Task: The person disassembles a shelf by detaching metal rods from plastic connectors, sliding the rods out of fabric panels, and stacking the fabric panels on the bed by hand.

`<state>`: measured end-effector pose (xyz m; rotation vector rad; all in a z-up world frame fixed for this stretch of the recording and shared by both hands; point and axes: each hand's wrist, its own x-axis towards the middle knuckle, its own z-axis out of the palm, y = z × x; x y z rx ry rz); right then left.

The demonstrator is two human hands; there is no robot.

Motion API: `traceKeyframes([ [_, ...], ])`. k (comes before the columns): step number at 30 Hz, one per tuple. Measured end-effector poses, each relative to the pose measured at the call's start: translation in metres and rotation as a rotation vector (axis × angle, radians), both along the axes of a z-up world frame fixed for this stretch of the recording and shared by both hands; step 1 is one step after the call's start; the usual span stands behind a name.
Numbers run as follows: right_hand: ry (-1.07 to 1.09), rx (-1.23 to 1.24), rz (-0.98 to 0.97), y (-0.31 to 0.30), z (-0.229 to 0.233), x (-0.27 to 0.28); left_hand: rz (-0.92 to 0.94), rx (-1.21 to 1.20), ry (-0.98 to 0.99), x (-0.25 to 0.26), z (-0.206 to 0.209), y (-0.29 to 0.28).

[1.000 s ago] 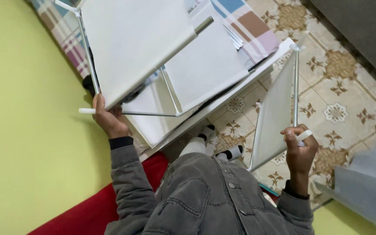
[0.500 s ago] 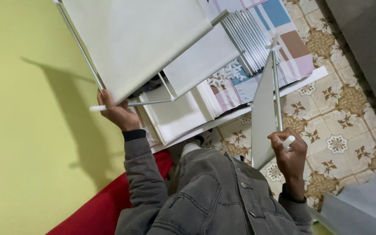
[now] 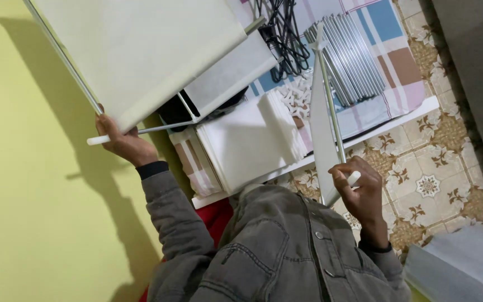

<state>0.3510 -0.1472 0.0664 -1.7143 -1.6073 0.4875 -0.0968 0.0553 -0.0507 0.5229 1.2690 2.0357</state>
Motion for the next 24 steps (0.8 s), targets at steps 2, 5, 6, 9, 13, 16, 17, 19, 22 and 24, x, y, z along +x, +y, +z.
traceKeyframes([
  [2, 0.005, 0.002, 0.047, 0.011, 0.004, -0.01, -0.008, -0.001, 0.019, -0.013, -0.01, 0.011],
  [5, 0.003, -0.049, 0.06, 0.023, 0.005, -0.022, -0.003, -0.033, -0.001, -0.034, -0.043, 0.029],
  [6, 0.002, -0.076, 0.06, 0.027, 0.006, -0.024, 0.014, -0.049, -0.025, -0.04, -0.056, 0.034],
  [9, -0.023, -0.08, 0.113, 0.035, 0.006, -0.03, 0.034, -0.047, -0.091, -0.063, -0.094, 0.04],
  [13, -0.055, -0.125, 0.122, 0.038, 0.004, -0.037, 0.013, -0.023, -0.139, -0.082, -0.116, 0.029],
  [16, -0.069, -0.131, 0.139, 0.039, 0.002, -0.042, 0.058, -0.08, -0.125, -0.085, -0.117, 0.027],
  [17, -0.069, -0.135, 0.137, 0.04, 0.003, -0.043, 0.058, -0.088, -0.091, -0.084, -0.116, 0.025],
  [19, -0.071, -0.139, 0.14, 0.04, 0.004, -0.046, 0.054, -0.101, -0.026, -0.081, -0.116, 0.02],
  [22, -0.074, -0.13, 0.129, 0.04, 0.009, -0.049, 0.085, -0.211, -0.03, -0.08, -0.12, 0.014],
  [24, -0.067, -0.118, 0.09, 0.038, 0.013, -0.049, 0.062, -0.216, 0.0, -0.083, -0.121, 0.012],
])
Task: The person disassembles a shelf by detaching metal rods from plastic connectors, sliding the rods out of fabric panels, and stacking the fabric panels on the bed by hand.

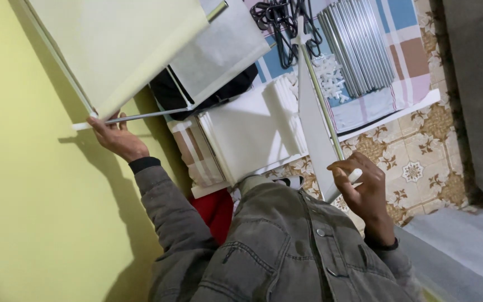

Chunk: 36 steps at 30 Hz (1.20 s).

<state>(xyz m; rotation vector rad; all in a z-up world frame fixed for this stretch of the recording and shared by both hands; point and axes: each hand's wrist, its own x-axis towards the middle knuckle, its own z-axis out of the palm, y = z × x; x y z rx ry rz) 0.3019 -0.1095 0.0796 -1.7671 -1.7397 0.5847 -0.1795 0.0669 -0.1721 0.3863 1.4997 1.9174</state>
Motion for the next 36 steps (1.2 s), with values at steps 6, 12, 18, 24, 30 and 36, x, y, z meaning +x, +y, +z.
traceKeyframes([
  [6, -0.027, 0.089, -0.113, -0.009, 0.011, 0.009, -0.182, 0.011, -0.007, 0.001, 0.001, -0.005],
  [12, -0.046, 0.181, -0.264, -0.025, 0.011, 0.016, -0.322, 0.0, 0.024, 0.005, -0.008, -0.004],
  [18, 0.0, 0.308, -0.369, -0.042, -0.003, 0.03, -0.366, -0.08, 0.057, 0.013, -0.023, 0.004],
  [24, 0.094, 0.51, -0.471, -0.07, -0.038, 0.065, -0.311, -0.146, 0.035, 0.025, -0.041, 0.012],
  [30, -0.22, 0.573, -0.402, -0.096, -0.066, 0.098, -0.3, -0.182, -0.032, 0.038, -0.048, 0.015],
  [36, 0.006, 0.528, -0.444, -0.075, -0.053, 0.071, -0.221, -0.155, -0.089, 0.043, -0.067, 0.009],
])
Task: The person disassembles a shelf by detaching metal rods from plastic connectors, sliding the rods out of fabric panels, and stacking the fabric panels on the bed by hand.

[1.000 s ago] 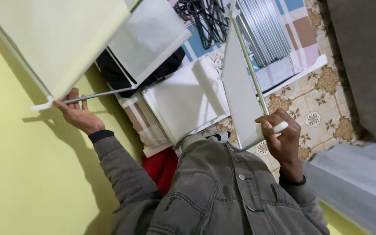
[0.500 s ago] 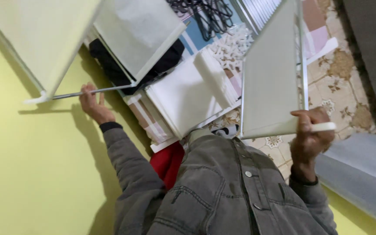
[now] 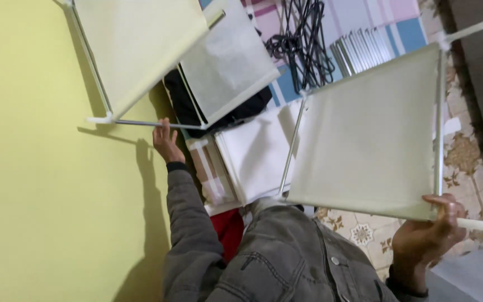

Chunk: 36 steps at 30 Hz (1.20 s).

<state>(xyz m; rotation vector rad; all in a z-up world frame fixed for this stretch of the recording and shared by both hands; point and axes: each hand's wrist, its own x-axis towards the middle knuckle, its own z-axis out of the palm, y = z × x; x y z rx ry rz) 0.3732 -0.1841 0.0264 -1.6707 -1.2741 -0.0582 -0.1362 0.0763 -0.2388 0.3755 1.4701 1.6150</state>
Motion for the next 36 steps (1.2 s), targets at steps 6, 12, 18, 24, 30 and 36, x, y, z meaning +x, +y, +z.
traceKeyframes([
  [6, 0.752, 0.04, 0.144, 0.024, 0.019, -0.038, -0.012, -0.02, -0.032, 0.007, -0.025, 0.002],
  [12, 0.882, -0.057, 0.165, 0.044, 0.027, -0.058, -0.234, -0.193, -0.174, 0.028, -0.052, -0.011],
  [18, 0.938, -0.089, 0.16, 0.048, 0.017, -0.056, -0.539, -0.25, -0.293, 0.045, -0.056, -0.031],
  [24, 0.95, -0.078, 0.231, 0.052, 0.024, -0.059, -0.656, -0.258, -0.311, 0.051, -0.047, -0.041],
  [30, 0.941, -0.107, 0.195, 0.048, 0.02, -0.059, -0.711, -0.27, -0.277, 0.057, -0.028, -0.041],
  [36, 0.984, -0.092, 0.197, 0.042, 0.011, -0.055, -0.835, -0.268, -0.25, 0.072, -0.005, -0.043],
])
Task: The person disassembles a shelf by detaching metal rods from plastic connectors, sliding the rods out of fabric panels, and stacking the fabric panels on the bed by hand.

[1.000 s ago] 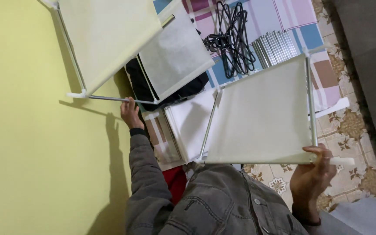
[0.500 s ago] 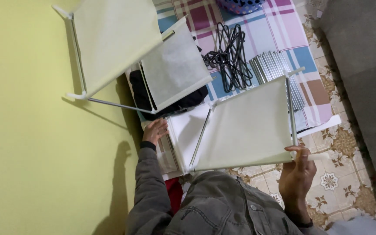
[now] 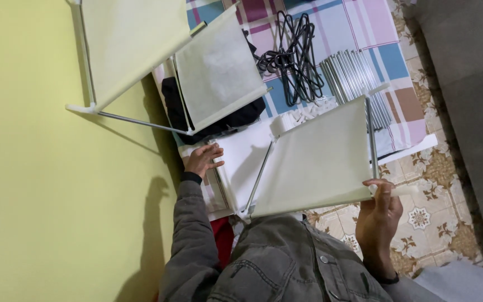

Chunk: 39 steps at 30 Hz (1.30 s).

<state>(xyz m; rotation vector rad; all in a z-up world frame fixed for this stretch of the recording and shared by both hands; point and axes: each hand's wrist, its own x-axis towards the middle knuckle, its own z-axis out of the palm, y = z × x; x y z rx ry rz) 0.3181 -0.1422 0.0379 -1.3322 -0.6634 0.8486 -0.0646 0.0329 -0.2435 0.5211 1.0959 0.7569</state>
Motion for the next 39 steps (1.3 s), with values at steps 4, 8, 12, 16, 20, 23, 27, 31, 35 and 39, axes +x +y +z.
traceKeyframes([
  [4, -0.014, 0.039, 0.015, -0.001, 0.002, -0.004, -0.265, 0.033, -0.208, 0.012, 0.024, -0.003],
  [8, -0.057, -0.026, -0.024, -0.007, 0.003, -0.006, -0.682, 0.129, -0.386, 0.037, 0.052, -0.006],
  [12, -0.063, -0.051, -0.047, -0.012, 0.006, -0.011, -0.821, 0.145, -0.443, 0.067, 0.072, -0.003],
  [16, -0.074, -0.032, -0.126, -0.01, 0.007, -0.012, -0.971, 0.182, -0.548, 0.096, 0.097, -0.002],
  [20, -0.126, -0.027, -0.168, -0.006, 0.009, -0.011, -1.154, 0.238, -0.542, 0.126, 0.133, -0.004],
  [23, -0.177, -0.036, -0.179, -0.003, 0.014, -0.01, -1.212, 0.276, -0.54, 0.151, 0.154, -0.013],
  [27, -0.252, -0.1, -0.232, -0.004, 0.023, -0.005, -1.3, 0.392, -0.539, 0.187, 0.188, -0.021],
  [31, -0.077, -0.027, -0.292, -0.013, 0.021, 0.01, -1.329, 0.476, -0.515, 0.229, 0.228, -0.042],
  [35, -0.054, 0.108, -0.277, -0.028, 0.014, 0.028, -1.24, 0.444, -0.36, 0.27, 0.238, -0.075],
  [39, -0.043, 0.187, -0.252, -0.046, 0.021, 0.047, -0.994, 0.333, -0.398, 0.308, 0.24, -0.109],
])
